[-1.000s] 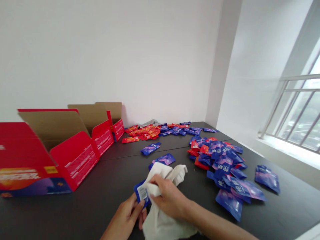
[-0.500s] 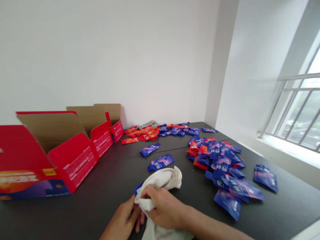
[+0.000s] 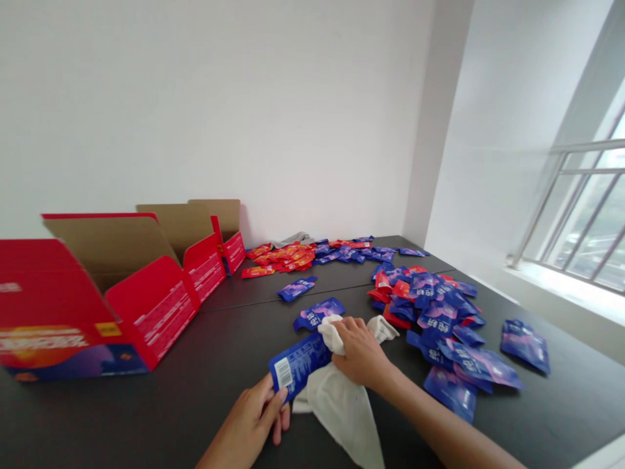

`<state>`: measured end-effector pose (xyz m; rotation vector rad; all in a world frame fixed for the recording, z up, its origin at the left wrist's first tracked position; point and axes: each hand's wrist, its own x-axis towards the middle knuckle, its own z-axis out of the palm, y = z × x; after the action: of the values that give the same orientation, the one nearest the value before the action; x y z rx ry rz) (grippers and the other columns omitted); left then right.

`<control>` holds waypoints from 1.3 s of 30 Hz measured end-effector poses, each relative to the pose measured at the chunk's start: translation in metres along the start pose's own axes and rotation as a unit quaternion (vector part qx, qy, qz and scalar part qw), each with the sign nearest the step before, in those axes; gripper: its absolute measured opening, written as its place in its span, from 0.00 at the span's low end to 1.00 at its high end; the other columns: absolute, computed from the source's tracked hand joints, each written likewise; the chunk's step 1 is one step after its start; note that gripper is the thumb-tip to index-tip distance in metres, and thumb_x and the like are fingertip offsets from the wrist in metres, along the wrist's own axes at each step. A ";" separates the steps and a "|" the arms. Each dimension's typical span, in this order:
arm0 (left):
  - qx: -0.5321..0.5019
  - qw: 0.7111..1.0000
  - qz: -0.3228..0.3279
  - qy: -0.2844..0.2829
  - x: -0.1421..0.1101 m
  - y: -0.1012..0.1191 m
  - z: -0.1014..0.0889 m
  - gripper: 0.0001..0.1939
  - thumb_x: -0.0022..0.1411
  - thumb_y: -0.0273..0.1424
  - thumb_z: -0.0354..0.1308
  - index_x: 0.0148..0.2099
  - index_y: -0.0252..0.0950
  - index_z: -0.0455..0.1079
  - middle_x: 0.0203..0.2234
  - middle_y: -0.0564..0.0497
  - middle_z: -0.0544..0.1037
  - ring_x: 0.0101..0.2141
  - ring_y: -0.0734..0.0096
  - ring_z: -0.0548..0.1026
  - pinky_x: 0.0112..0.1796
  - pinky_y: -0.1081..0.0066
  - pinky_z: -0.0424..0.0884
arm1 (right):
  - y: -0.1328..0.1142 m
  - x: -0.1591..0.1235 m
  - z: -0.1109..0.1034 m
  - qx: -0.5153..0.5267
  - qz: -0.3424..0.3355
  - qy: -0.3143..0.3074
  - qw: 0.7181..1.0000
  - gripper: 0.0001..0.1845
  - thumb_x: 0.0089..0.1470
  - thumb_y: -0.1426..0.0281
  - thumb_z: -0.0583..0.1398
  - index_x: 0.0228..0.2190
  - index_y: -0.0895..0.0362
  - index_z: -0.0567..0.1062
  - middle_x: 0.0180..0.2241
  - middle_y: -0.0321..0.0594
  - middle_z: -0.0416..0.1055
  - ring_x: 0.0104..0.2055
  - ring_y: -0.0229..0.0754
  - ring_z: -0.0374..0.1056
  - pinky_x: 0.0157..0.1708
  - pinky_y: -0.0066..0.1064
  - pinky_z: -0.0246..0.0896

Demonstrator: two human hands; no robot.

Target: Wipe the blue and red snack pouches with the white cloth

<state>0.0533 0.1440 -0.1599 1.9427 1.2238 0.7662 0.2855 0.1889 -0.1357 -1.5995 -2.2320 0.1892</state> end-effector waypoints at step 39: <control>0.052 0.998 0.025 0.027 -0.003 0.002 -0.005 0.17 0.68 0.41 0.46 0.33 0.38 0.69 0.20 0.55 0.76 0.21 0.70 0.74 0.26 0.75 0.68 | -0.019 -0.002 0.001 -0.008 -0.005 -0.018 1.000 0.16 0.45 0.73 0.58 0.40 0.57 0.68 0.40 0.46 0.73 0.42 0.50 0.70 0.37 0.34 0.60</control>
<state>0.0493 0.1422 -0.1562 2.0568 1.2740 0.8001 0.2688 0.1804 -0.1304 -1.6065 -2.2737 0.1996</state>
